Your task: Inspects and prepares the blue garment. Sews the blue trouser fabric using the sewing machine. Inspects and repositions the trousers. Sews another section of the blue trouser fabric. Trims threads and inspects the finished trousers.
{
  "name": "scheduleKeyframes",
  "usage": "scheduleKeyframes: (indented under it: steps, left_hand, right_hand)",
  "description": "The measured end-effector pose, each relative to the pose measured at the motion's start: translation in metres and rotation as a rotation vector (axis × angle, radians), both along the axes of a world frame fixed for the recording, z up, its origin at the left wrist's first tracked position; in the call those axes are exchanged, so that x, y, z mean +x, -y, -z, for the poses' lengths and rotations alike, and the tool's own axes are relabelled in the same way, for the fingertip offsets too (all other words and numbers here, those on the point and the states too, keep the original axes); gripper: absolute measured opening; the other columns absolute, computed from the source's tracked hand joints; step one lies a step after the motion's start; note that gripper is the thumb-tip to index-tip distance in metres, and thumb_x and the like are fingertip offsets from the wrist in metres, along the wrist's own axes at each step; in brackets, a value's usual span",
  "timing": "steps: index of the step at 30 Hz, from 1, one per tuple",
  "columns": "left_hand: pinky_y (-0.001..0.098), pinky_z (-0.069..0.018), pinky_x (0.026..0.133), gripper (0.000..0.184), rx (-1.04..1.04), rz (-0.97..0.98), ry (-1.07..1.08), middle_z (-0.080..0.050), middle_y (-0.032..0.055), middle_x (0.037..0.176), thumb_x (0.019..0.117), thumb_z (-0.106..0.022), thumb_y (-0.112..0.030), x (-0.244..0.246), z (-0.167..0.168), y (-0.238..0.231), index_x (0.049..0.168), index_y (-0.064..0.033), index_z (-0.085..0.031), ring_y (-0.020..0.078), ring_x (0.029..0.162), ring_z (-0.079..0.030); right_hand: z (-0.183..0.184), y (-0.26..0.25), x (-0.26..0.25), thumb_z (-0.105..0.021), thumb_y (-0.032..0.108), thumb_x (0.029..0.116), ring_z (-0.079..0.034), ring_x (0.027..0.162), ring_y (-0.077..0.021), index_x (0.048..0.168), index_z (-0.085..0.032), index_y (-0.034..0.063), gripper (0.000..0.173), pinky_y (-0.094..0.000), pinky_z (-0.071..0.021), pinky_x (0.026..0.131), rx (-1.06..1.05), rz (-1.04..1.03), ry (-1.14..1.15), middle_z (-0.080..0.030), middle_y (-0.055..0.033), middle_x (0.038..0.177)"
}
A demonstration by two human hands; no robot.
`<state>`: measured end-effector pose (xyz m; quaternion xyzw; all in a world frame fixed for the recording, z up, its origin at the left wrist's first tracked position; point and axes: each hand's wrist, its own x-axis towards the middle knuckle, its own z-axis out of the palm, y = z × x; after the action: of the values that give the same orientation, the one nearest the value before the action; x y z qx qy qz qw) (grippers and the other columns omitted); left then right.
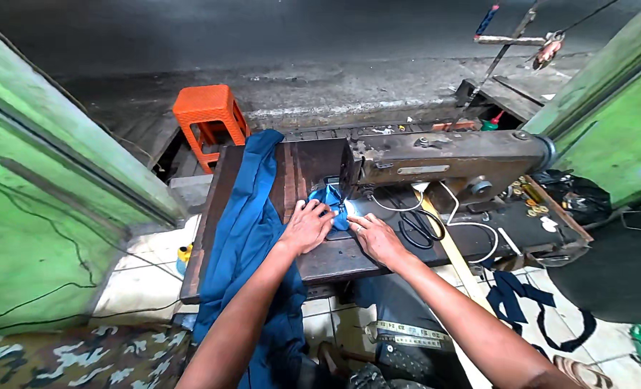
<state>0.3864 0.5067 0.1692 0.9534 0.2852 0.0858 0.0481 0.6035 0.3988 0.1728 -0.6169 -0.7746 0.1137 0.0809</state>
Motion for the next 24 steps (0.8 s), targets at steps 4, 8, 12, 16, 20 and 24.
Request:
scheduleKeyframes:
  steps: [4,8,12,16,20,24]
  left_hand:
    - [0.0567,-0.0420,0.101,0.028,0.151,-0.059,-0.137,-0.068,0.0107,0.122,0.0959,-0.061,-0.016,0.011,-0.032,-0.013,0.122,-0.0118,-0.073,0.0339,0.120,-0.058]
    - [0.0548,-0.0468,0.096,0.017,0.221,0.069,-0.231,-0.072,0.0086,0.108,0.0925,-0.069,-0.009,0.010,-0.069,0.007,0.106,-0.0151,-0.078,0.0331,0.111,-0.063]
    - [0.0527,-0.0386,0.112,0.024,0.075,0.234,-0.254,-0.069,0.0069,0.121,0.1045,-0.057,-0.026,0.011,-0.064,0.042,0.103,-0.0147,-0.078,0.0303,0.130,-0.054]
    - [0.0544,-0.0227,0.125,0.034,-0.067,0.282,-0.208,-0.071,0.0151,0.116,0.1081,-0.050,-0.028,0.019,-0.042,0.064,0.106,-0.0037,-0.073,0.0327,0.139,-0.051]
    - [0.0550,-0.0291,0.121,0.036,-0.112,0.261,-0.168,-0.070,0.0156,0.110,0.1089,-0.048,-0.031,0.019,-0.038,0.064,0.111,-0.0051,-0.073,0.0315,0.119,-0.064]
    - [0.0499,-0.0425,0.111,0.037,-0.116,0.199,-0.151,-0.069,0.0164,0.113,0.1050,-0.055,-0.036,0.016,-0.034,0.063,0.115,-0.0048,-0.071,0.0325,0.116,-0.063]
  right_hand:
    - [0.001,-0.004,0.000,-0.038,0.023,0.1093,-0.057,0.130,-0.0279,0.134,-0.067,0.0109,0.039,-0.0445,-0.0468,0.107,0.017,0.019,-0.054,-0.059,-0.0034,0.147]
    - [-0.003,-0.008,-0.002,-0.043,0.035,0.1092,-0.059,0.127,-0.0288,0.130,-0.068,0.0098,0.041,-0.0460,-0.0480,0.106,0.002,0.044,-0.094,-0.063,-0.0060,0.141]
    - [-0.001,-0.007,-0.001,-0.048,0.030,0.1072,-0.061,0.124,-0.0305,0.129,-0.069,0.0100,0.037,-0.0481,-0.0494,0.104,0.036,0.039,-0.123,-0.066,-0.0074,0.136]
    - [0.000,0.010,-0.004,-0.041,0.018,0.1080,-0.057,0.130,-0.0319,0.140,-0.064,0.0143,0.039,-0.0488,-0.0444,0.109,0.072,-0.018,-0.069,-0.059,-0.0066,0.147]
    - [0.007,0.034,-0.008,-0.044,0.013,0.1059,-0.059,0.129,-0.0294,0.135,-0.068,0.0134,0.037,-0.0479,-0.0454,0.108,0.146,-0.035,-0.088,-0.063,-0.0049,0.142]
    - [0.014,0.038,-0.008,-0.045,0.019,0.1071,-0.060,0.128,-0.0283,0.127,-0.072,0.0131,0.034,-0.0474,-0.0467,0.106,0.198,-0.039,-0.109,-0.067,-0.0045,0.136]
